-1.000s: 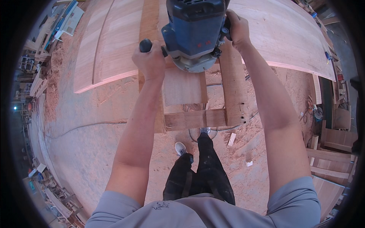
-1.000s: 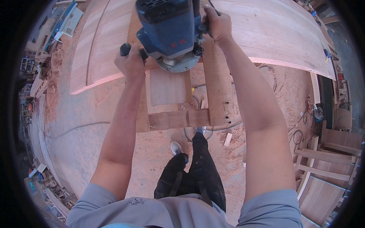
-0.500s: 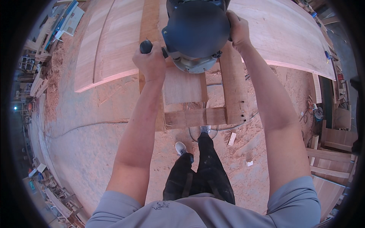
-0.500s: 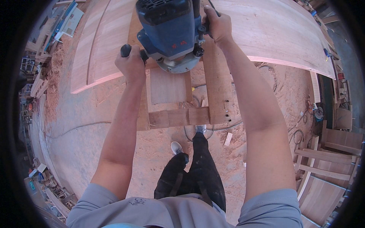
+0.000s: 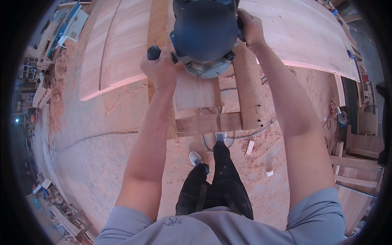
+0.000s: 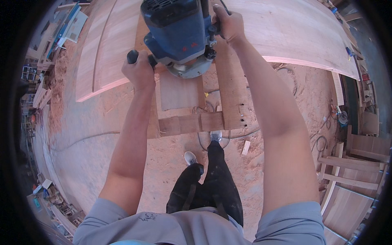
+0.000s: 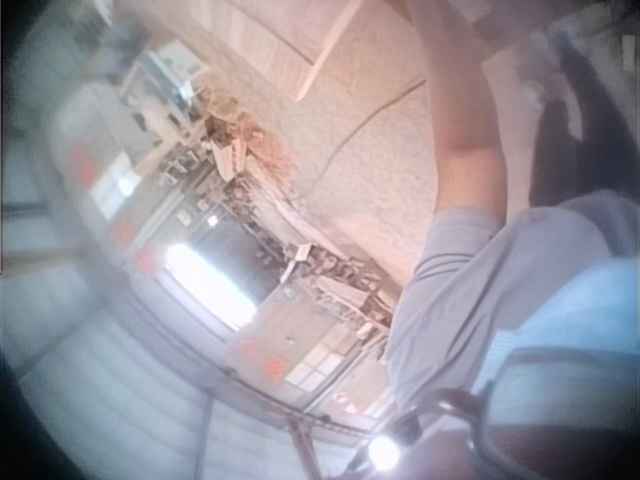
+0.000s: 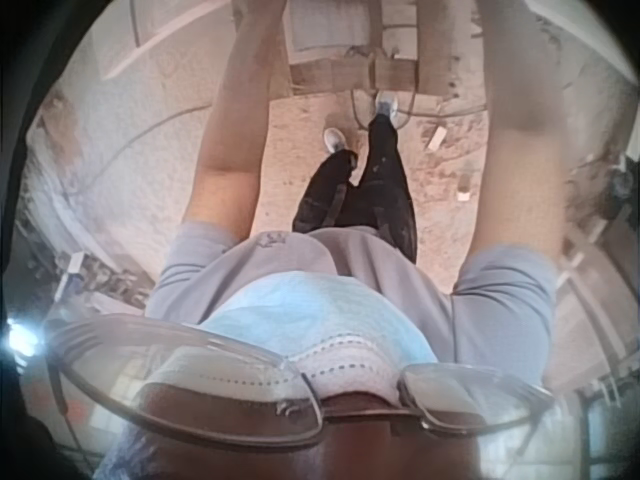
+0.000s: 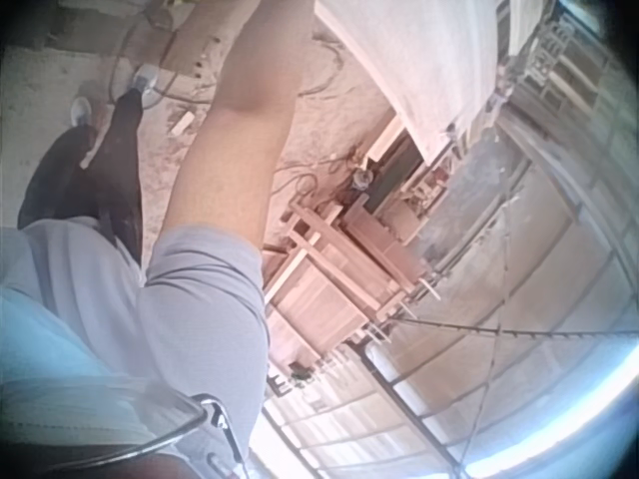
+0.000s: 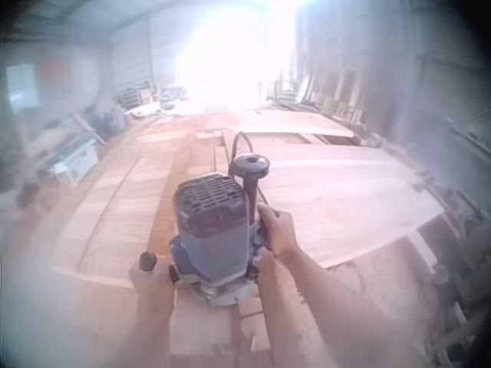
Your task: The person uses a handheld electric router to cut a groove along a wooden plank. They guide the tool steadily along a straight guide strip, creating a continuous channel in the wood surface.
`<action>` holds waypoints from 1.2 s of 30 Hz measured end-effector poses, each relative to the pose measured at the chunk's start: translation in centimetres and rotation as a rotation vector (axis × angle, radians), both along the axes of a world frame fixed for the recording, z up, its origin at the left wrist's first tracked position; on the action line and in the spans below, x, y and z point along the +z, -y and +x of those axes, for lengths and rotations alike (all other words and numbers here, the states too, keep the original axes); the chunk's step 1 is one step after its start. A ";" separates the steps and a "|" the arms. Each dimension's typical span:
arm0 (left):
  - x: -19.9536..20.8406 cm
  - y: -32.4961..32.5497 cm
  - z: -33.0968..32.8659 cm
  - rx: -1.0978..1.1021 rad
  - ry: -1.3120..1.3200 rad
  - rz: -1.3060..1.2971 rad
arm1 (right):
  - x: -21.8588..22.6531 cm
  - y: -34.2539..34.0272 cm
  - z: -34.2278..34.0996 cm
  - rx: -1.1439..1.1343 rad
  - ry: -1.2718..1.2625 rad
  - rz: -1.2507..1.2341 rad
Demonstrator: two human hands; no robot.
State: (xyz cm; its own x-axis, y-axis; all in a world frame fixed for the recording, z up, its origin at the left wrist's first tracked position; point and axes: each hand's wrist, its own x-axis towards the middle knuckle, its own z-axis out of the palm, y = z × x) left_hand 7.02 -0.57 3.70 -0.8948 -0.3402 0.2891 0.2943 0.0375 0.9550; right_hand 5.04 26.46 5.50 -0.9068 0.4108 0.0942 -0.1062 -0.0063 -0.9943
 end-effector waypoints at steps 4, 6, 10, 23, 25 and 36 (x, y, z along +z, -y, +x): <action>0.1 0.0 -0.2 0.016 -0.003 -0.027 | 0.4 0.2 0.2 -0.011 0.005 -0.007; 0.3 -0.1 -0.3 0.009 -0.003 -0.028 | 0.6 0.3 0.3 -0.024 0.005 0.007; 0.4 -0.2 -0.8 -0.007 0.006 -0.029 | 0.7 0.0 0.2 -0.044 -0.002 0.018; 1.1 -0.4 -0.5 -0.007 0.032 -0.032 | 1.4 -0.4 0.1 -0.036 -0.002 0.049; 0.9 -0.4 -0.4 -0.004 0.021 -0.035 | 1.4 -0.2 0.3 -0.037 -0.026 0.043; 0.9 -0.4 0.1 -0.010 0.042 -0.027 | 1.9 -0.4 0.6 -0.030 -0.014 0.020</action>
